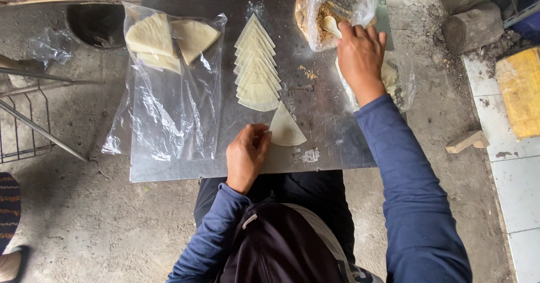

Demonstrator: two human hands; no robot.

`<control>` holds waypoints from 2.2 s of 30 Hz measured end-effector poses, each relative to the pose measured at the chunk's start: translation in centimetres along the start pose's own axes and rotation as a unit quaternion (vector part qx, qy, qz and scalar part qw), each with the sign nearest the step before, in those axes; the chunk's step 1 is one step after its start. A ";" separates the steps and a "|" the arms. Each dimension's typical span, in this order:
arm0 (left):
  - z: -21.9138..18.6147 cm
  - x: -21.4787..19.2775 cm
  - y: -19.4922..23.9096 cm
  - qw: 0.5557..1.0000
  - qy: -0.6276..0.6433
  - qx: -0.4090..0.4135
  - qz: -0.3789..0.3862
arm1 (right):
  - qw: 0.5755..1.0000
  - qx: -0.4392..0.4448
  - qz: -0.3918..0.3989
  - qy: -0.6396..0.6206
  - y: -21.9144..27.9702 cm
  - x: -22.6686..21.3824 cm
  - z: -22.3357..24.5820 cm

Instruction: The person separates triangular pastry sheets, then uses a spoon to scoop a grainy filling onto each sheet. They fold the sheets into triangular samosa shapes and place them on the table. The process is repeated for several units.

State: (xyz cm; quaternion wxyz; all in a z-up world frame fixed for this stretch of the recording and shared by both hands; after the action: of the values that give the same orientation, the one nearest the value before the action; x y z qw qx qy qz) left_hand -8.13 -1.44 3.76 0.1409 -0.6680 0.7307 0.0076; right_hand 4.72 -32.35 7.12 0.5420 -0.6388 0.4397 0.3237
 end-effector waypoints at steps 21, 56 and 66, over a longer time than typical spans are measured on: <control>0.6 0.5 -0.1 1.000 0.019 -0.003 -0.004 | 0.981 0.098 -0.141 -0.087 -3.9 4.5 -3.0; 0.5 -0.6 0.5 1.000 -0.007 -0.012 0.014 | 0.801 0.162 0.027 -0.576 12.0 -3.9 1.1; 0.5 -0.4 0.7 1.000 -0.015 -0.002 0.000 | 0.870 0.064 0.049 -0.486 17.3 -6.3 5.9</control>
State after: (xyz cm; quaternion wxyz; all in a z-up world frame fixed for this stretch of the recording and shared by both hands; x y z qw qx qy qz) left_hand -8.74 -0.84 3.26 0.1508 -0.6680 0.7285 0.0188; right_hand -13.21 -25.75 4.49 0.7102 -0.3421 0.1714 0.5909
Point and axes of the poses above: each hand's wrist, its own y-axis away from the middle knuckle, its own x-axis out of the palm, z = x × y, the point moved 5 cm from there along -y, towards the middle knuckle, and after that the axes turned 10 degrees about y, right-handed, at the moved point
